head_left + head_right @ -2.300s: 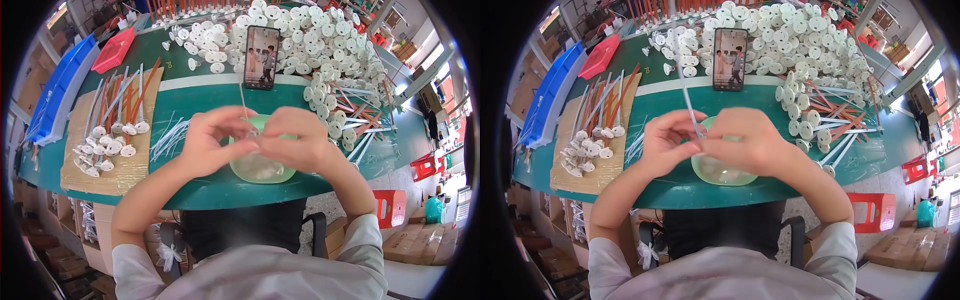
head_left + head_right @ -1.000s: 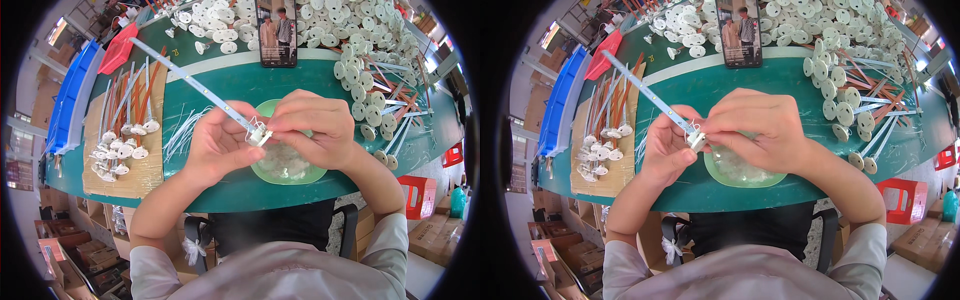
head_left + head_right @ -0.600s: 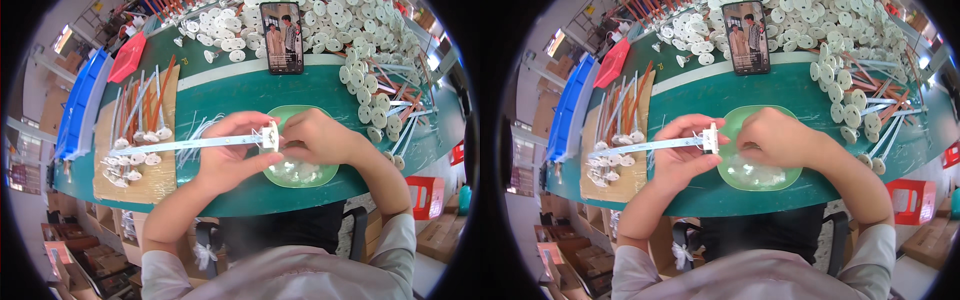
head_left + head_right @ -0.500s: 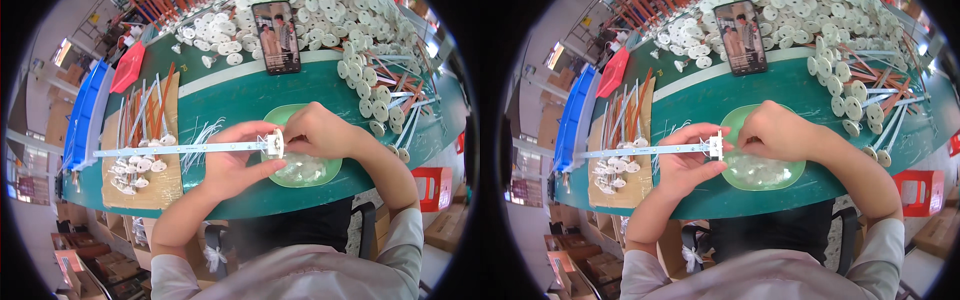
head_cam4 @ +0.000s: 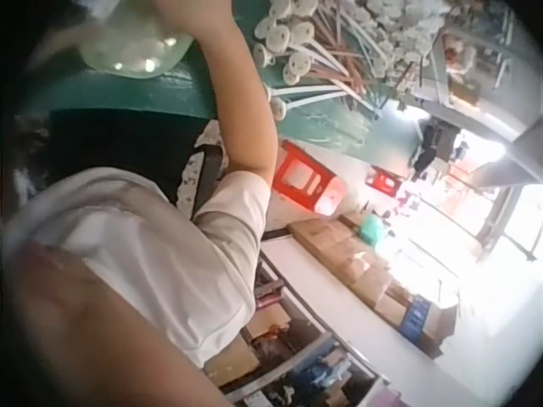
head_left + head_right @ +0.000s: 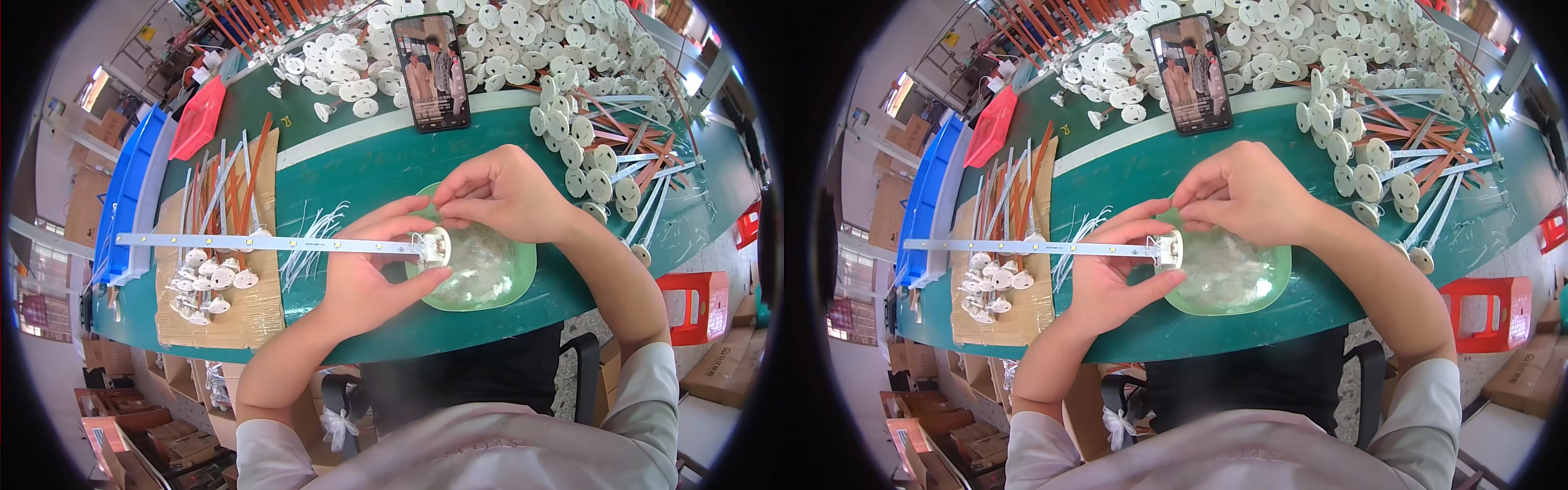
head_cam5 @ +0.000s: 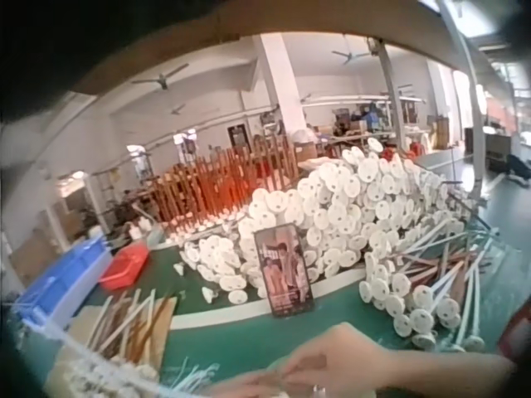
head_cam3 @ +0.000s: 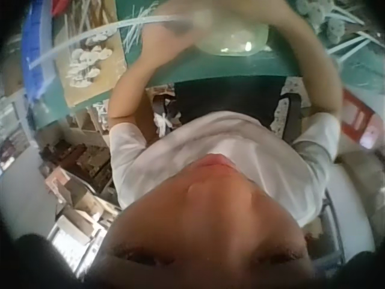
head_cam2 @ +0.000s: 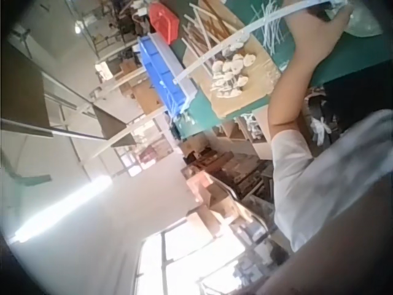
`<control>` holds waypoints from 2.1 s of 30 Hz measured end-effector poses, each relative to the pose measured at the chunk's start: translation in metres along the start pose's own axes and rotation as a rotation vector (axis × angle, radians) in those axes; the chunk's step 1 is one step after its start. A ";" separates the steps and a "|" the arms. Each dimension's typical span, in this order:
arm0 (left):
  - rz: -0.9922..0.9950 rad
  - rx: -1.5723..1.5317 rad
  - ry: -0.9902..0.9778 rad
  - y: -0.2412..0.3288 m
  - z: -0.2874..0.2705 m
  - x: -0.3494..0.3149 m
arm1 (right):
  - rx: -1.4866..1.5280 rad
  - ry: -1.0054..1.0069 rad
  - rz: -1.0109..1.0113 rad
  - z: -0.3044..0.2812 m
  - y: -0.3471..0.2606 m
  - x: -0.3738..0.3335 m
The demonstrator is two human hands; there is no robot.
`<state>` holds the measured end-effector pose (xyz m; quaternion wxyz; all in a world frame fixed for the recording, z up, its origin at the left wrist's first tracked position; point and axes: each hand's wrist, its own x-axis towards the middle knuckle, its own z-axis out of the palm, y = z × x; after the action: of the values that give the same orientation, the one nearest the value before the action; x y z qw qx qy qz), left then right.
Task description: The person assembles LED light fixtures by hand at a green workbench. They repeatedly pick up white circular diffusers and attach them to a flexible LED strip, then place the completed units into a green tray. The process involves handling small components and wires in a repetitive assembly line fashion.
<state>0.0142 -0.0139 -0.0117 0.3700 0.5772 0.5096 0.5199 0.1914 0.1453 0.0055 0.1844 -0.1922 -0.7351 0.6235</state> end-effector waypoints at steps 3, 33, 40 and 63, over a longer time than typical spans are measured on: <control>0.023 0.056 0.016 0.000 -0.002 0.002 | 0.018 0.008 0.017 -0.001 -0.003 0.000; 0.099 0.155 0.031 0.001 -0.004 0.004 | -0.119 0.088 -0.059 0.013 0.000 -0.003; 0.208 0.209 0.029 -0.002 -0.009 0.004 | -0.221 0.196 -0.244 0.021 -0.001 -0.007; 0.237 -0.386 0.078 -0.017 -0.012 0.001 | -0.606 0.362 -0.926 0.040 -0.001 -0.018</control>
<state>-0.0010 -0.0111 -0.0252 0.3899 0.5308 0.3432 0.6697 0.1866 0.1020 -0.0006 0.4973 0.0014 -0.8449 0.1967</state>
